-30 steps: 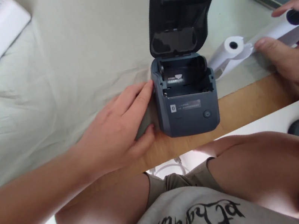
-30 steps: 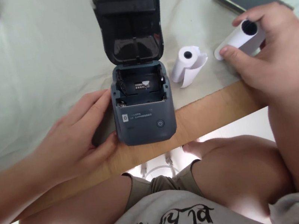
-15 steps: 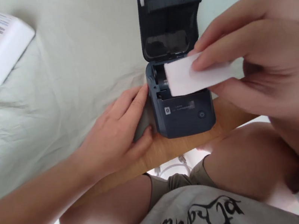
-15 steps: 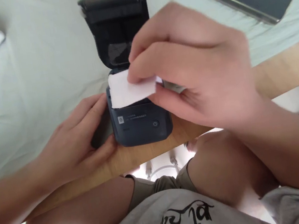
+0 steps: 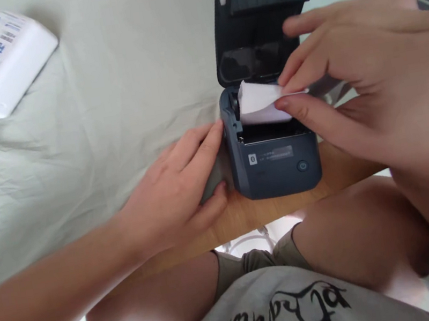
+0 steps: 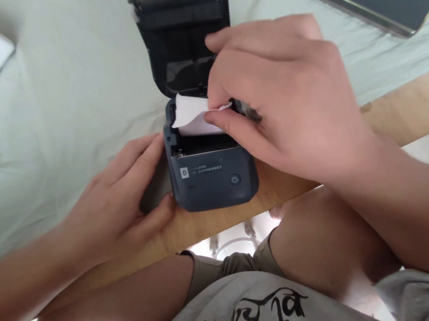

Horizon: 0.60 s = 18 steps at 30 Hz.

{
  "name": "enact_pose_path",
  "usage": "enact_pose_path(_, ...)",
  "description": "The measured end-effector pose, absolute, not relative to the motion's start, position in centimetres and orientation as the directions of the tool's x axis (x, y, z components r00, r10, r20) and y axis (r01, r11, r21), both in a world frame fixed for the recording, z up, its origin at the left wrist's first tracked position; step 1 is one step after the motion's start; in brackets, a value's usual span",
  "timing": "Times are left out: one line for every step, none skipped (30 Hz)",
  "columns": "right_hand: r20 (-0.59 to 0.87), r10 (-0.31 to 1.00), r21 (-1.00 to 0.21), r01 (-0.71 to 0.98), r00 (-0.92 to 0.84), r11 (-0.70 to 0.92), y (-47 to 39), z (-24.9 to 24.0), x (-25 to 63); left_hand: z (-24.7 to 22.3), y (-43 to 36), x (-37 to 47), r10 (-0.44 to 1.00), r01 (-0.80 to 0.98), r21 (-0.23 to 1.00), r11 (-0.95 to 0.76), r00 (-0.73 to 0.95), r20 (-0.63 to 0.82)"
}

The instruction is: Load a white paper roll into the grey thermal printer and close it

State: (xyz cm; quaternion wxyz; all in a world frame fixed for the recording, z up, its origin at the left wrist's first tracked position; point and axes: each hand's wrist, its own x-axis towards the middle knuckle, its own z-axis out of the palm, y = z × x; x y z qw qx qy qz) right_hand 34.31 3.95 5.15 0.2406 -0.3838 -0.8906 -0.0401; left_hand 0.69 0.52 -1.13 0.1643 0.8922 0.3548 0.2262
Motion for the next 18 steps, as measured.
enact_pose_path(0.464,0.658,-0.106,0.7,-0.593,0.706,3.8,5.3,34.7,-1.2,0.5,0.7,0.707,0.552,0.463,-0.693,0.647,0.287)
enact_pose_path(0.462,0.659,-0.118,0.696,-0.593,0.708,3.6,5.5,35.1,-1.2,0.5,0.7,0.706,0.548,0.468,-0.693,0.648,0.286)
enact_pose_path(0.45,0.663,-0.142,0.685,-0.598,0.714,3.3,5.7,35.3,-1.1,0.5,0.7,0.7,0.542,0.467,-0.699,0.652,0.292)
enact_pose_path(0.431,0.662,-0.17,0.665,-0.614,0.727,2.9,5.9,35.5,-0.9,0.6,0.7,0.695,0.538,0.465,-0.703,0.657,0.292)
enact_pose_path(0.411,0.648,-0.192,0.634,-0.641,0.749,2.6,6.0,35.5,-0.8,0.6,0.7,0.691,0.535,0.463,-0.707,0.662,0.29)
enact_pose_path(0.4,0.621,-0.211,0.592,-0.674,0.778,2.4,6.1,35.6,-0.6,0.7,0.7,0.685,0.527,0.464,-0.712,0.668,0.291)
enact_pose_path(0.394,0.591,-0.226,0.549,-0.704,0.805,2.2,6.2,35.6,-0.5,0.8,0.7,0.676,0.515,0.467,-0.719,0.673,0.3)
enact_pose_path(0.397,0.559,-0.231,0.51,-0.728,0.829,2.0,6.1,35.6,-0.4,0.9,0.7,0.66,0.495,0.466,-0.733,0.682,0.315)
enact_pose_path(0.404,0.528,-0.232,0.475,-0.747,0.849,2.0,6.1,35.7,-0.4,1.0,0.6,0.639,0.473,0.457,-0.754,0.692,0.338)
enact_pose_path(0.409,0.501,-0.23,0.445,-0.763,0.866,1.9,6.0,35.8,-0.5,1.1,0.6,0.617,0.455,0.444,-0.772,0.705,0.35)
enact_pose_path(0.396,0.495,-0.228,0.439,-0.773,0.869,2.0,6.0,35.9,-0.6,1.2,0.5,0.596,0.44,0.429,-0.789,0.718,0.359)
enact_pose_path(0.383,0.526,-0.228,0.475,-0.759,0.85,2.0,5.9,36.0,-0.6,1.3,0.4,0.583,0.433,0.419,-0.798,0.73,0.356)
enact_pose_path(0.388,0.574,-0.216,0.534,-0.721,0.817,2.1,5.9,36.1,-0.7,1.3,0.3,0.578,0.433,0.415,-0.801,0.739,0.345)
enact_pose_path(0.409,0.631,-0.197,0.611,-0.659,0.766,2.2,5.9,36.1,-0.7,1.3,0.1,0.578,0.434,0.414,-0.8,0.745,0.334)
enact_pose_path(0.425,0.695,-0.18,0.699,-0.58,0.692,2.4,5.8,36.1,-0.8,1.3,0.0,0.579,0.437,0.415,-0.798,0.748,0.325)
enact_pose_path(0.436,0.752,-0.172,0.775,-0.494,0.608,2.6,5.6,36.2,-0.8,1.2,-0.1,0.577,0.438,0.414,-0.798,0.752,0.318)
enact_pose_path(0.43,0.796,-0.178,0.825,-0.425,0.536,2.8,5.4,36.2,-0.8,1.2,-0.2,0.575,0.438,0.412,-0.799,0.755,0.314)
enact_pose_path(0.402,0.829,-0.191,0.85,-0.388,0.49,3.1,5.1,36.3,-0.8,1.2,-0.2,0.573,0.438,0.409,-0.801,0.759,0.309)
